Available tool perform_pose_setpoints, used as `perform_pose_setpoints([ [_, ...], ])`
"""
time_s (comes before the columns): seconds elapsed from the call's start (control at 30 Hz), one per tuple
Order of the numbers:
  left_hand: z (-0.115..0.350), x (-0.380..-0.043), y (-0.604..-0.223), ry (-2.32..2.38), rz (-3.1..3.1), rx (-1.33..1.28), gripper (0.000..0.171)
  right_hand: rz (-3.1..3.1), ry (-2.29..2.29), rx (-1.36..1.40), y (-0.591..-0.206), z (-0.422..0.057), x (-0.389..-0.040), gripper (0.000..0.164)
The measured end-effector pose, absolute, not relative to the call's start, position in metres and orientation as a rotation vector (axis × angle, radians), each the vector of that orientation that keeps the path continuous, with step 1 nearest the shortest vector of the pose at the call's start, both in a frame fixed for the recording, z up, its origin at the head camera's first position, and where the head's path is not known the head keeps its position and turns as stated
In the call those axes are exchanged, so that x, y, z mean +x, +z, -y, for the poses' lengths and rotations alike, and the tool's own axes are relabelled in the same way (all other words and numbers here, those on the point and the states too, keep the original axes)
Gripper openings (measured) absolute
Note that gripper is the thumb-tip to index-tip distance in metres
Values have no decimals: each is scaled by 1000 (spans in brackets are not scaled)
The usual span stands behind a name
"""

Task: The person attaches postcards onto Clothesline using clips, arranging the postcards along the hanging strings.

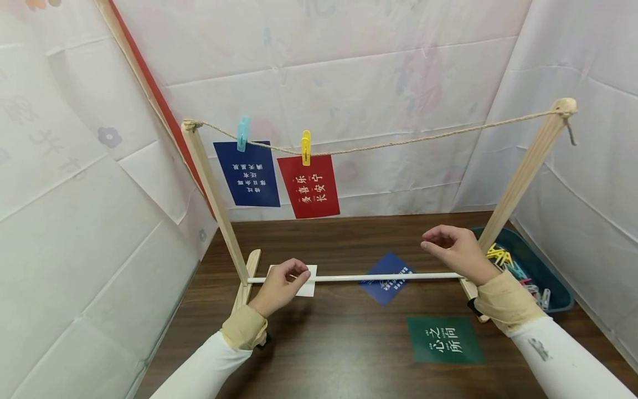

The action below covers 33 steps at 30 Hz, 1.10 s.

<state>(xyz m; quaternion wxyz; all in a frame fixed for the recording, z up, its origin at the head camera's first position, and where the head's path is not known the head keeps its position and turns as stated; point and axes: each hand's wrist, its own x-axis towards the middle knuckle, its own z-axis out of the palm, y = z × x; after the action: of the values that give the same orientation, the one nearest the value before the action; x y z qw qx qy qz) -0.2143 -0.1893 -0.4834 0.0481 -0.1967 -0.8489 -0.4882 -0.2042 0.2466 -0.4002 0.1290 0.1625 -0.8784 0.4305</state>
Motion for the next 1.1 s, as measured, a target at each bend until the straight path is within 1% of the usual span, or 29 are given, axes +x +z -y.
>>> perform_pose_setpoints([
  [0.23,191,-212,-485,-1343,2620,-732,4,2593,1264,438,-405,-254,-201,13],
  [0.43,192,-211,-488,-1041,2666,-861,6,2647,1243,376,-409,-260,-200,16],
  [0.77,196,-209,-497,-604,2742,-930,14,2690,1197,360,-414,-270,-196,25],
  [1.1,200,-205,-506,-226,2795,-1023,24,2729,1215,359,-416,-277,-192,28],
])
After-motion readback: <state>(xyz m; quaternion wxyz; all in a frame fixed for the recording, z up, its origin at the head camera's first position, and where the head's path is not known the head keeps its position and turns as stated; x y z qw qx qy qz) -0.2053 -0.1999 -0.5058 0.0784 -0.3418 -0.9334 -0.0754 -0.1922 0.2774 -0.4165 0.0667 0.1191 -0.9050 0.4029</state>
